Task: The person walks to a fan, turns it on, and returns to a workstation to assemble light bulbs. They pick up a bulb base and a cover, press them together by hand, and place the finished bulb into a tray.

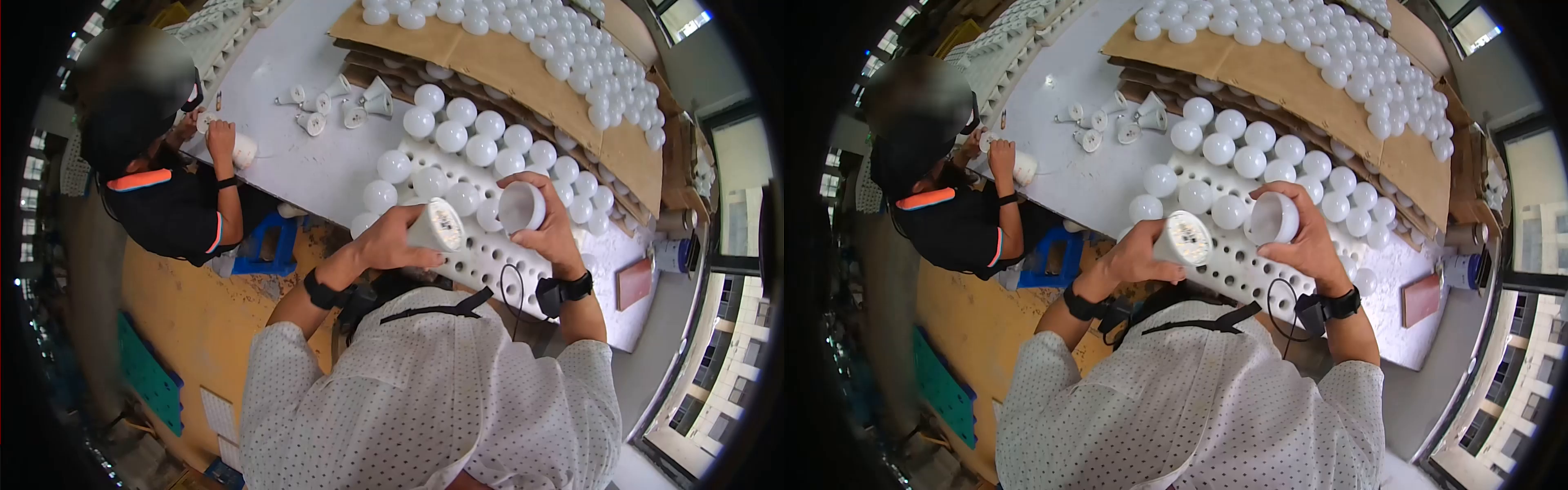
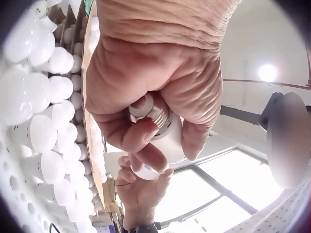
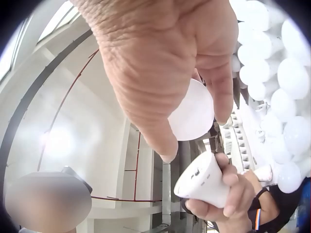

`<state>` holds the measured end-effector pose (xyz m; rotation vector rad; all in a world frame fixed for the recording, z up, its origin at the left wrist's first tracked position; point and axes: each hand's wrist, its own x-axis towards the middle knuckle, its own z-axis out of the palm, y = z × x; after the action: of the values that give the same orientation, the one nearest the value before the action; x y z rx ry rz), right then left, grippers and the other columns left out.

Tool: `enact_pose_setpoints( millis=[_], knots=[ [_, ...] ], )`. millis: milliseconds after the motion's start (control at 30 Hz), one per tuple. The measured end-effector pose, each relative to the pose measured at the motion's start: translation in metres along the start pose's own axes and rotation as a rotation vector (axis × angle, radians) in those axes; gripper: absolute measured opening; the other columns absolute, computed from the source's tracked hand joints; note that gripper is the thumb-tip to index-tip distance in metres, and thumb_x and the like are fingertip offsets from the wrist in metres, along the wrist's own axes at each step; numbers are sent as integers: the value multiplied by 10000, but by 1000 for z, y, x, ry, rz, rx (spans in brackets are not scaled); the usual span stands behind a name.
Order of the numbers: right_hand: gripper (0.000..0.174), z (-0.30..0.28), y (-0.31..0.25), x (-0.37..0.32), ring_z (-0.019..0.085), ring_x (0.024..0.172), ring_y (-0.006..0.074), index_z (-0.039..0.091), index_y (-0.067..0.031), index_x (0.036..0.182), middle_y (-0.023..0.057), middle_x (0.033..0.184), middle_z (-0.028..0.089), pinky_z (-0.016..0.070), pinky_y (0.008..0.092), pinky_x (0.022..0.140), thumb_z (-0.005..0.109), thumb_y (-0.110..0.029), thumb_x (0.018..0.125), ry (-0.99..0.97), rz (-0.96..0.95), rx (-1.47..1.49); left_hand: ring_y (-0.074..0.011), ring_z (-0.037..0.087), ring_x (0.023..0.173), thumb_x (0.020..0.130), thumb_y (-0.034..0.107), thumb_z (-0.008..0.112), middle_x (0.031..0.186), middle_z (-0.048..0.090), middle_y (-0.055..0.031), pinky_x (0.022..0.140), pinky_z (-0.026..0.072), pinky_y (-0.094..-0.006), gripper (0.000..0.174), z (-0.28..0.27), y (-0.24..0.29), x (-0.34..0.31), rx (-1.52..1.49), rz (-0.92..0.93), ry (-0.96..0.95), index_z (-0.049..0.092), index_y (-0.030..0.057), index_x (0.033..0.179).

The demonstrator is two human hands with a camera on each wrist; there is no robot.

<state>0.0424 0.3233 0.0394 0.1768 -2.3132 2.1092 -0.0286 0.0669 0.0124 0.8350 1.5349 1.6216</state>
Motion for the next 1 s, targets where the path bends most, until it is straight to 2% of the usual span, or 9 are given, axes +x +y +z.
enact_pose_setpoints(
  millis=[67,200,267,300,367,567,767,833,1000],
  knots=[
    [718,12,6,-16,470,1065,165,442,-72,1166,58,1121,524,362,307,922,809,-213,565,22,1,43,-127,588,715,653,263,747,891,609,-91,643,489,-258,568,12,2,12,-11,-49,-87,517,-47,1069],
    [731,18,12,-36,475,1059,171,439,-69,1176,56,1101,527,356,314,925,809,-204,560,-27,10,-3,-121,584,687,651,289,765,865,608,-84,611,487,-250,587,21,-8,20,41,-35,-187,518,-49,1062],
    [736,21,10,-41,475,1058,171,438,-69,1179,56,1101,527,353,316,928,810,-207,559,-41,-13,-33,-116,581,652,654,300,775,842,607,-82,575,483,-242,583,24,0,19,-10,-154,-257,522,-55,1041],
    [741,22,9,-42,476,1057,172,437,-68,1181,57,1100,527,350,317,931,812,-210,558,-57,-38,-63,-116,581,652,654,300,775,842,607,-82,575,483,-242,583,26,2,18,-10,-152,-253,522,-55,1041],
    [727,24,9,-42,479,1049,171,439,-68,1178,53,1095,527,356,311,925,809,-204,568,-80,-62,-82,-100,568,570,701,160,723,741,613,-72,530,473,-241,402,30,2,14,-24,-120,-227,541,-55,987],
    [701,31,10,-41,488,1030,166,440,-70,1175,52,1103,524,372,295,906,806,-173,586,-154,-56,-87,-101,571,552,685,174,731,701,614,-63,505,468,-234,378,31,-1,4,-17,-161,-166,566,-61,931],
    [762,44,0,-34,533,1003,230,458,-61,1169,96,1099,534,403,328,882,833,-246,533,-241,-53,-357,-100,572,542,656,234,755,725,616,-69,480,464,-224,446,28,2,-1,116,-293,-173,568,-55,940],
    [768,48,-4,-32,550,988,279,453,-52,1173,130,1098,534,433,351,852,832,-249,535,-274,-53,-481,-100,571,535,653,232,752,724,616,-69,476,461,-223,439,28,3,-2,126,-308,-165,572,-54,933],
    [771,57,-1,-31,550,989,298,450,-47,1176,145,1092,534,448,367,830,829,-248,535,-297,-17,-540,-99,568,528,651,238,750,715,613,-67,468,456,-219,432,26,-4,-5,139,-291,-169,578,-52,922]
  ],
)
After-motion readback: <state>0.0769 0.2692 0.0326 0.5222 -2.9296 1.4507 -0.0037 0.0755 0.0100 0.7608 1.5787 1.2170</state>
